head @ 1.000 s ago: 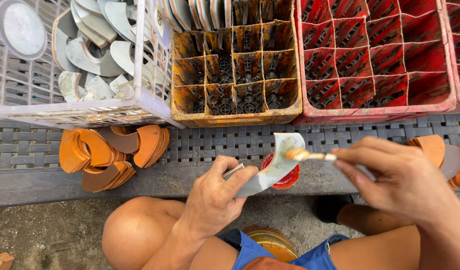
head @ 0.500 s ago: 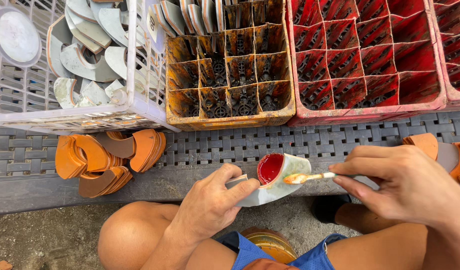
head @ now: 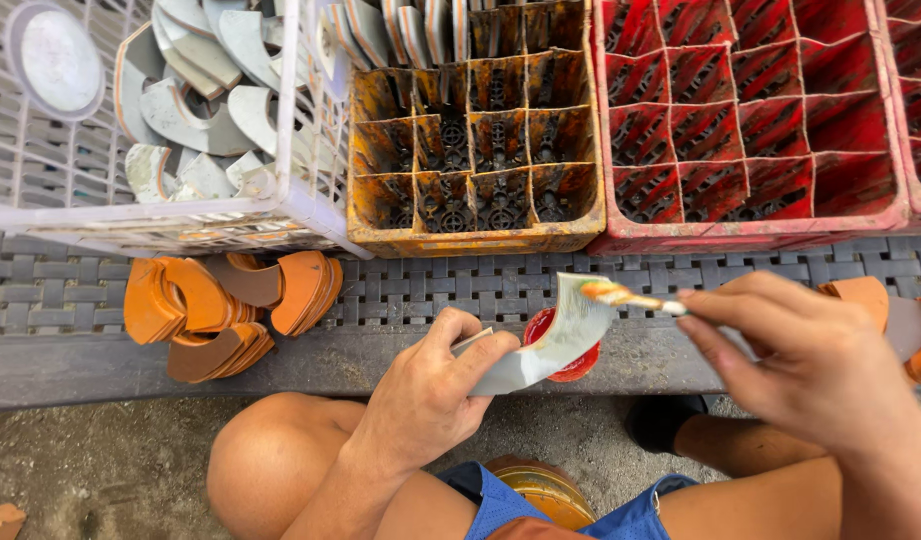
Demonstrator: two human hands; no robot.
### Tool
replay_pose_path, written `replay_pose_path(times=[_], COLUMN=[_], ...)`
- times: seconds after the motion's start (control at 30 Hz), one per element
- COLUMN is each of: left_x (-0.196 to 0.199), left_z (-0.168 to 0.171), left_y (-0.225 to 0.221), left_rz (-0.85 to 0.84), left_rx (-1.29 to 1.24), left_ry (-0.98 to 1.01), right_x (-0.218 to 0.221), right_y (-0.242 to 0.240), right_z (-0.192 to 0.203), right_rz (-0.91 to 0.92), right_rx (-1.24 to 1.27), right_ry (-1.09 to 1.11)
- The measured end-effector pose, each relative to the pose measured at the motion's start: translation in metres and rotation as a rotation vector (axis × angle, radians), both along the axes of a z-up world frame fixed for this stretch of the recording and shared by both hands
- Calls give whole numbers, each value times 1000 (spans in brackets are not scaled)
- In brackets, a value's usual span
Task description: The person paints the edges of curved ceramic tiles with red paint using a brush. They repeatedly pick tiles from a white basket, apply paint to the edges, and place them into a yellow crate.
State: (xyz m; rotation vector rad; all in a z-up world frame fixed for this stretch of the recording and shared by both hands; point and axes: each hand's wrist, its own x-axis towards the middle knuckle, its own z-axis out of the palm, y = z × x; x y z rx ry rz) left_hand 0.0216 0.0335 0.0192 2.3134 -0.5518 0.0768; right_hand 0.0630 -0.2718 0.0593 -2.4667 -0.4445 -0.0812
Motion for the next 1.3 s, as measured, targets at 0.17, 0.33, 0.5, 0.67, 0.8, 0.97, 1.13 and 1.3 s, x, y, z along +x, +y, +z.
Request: replay_pose_path(times=[0.17, 0.33, 0.5, 0.67, 0.8, 0.97, 1.13, 1.3], left_x=[0, -1, 0, -1, 0, 1, 1, 1], left_z=[-1, -3, -3, -4, -3, -2, -1, 1], left_y=[-3, 0, -1, 2, 1, 1, -1, 1], left_rz=[98, 115, 111, 112, 112, 140, 146, 160], left_rx=[-10, 11, 6, 32, 41, 6, 11, 2], left_ry=[49, 16, 34, 31, 34, 32, 10, -17], right_x=[-6, -5, -5, -6, -5, -5, -8, -10], right_y=[22, 21, 28, 24, 17, 19, 19, 22], right_z=[-10, -14, -12, -16, -19, -18, -20, -17], right_rz=[241, 270, 305, 308, 270, 357, 283, 346], right_rx=[21, 39, 57, 63, -47, 21, 46, 47], right_ry=[25, 109, 54, 114, -15, 194, 51, 220])
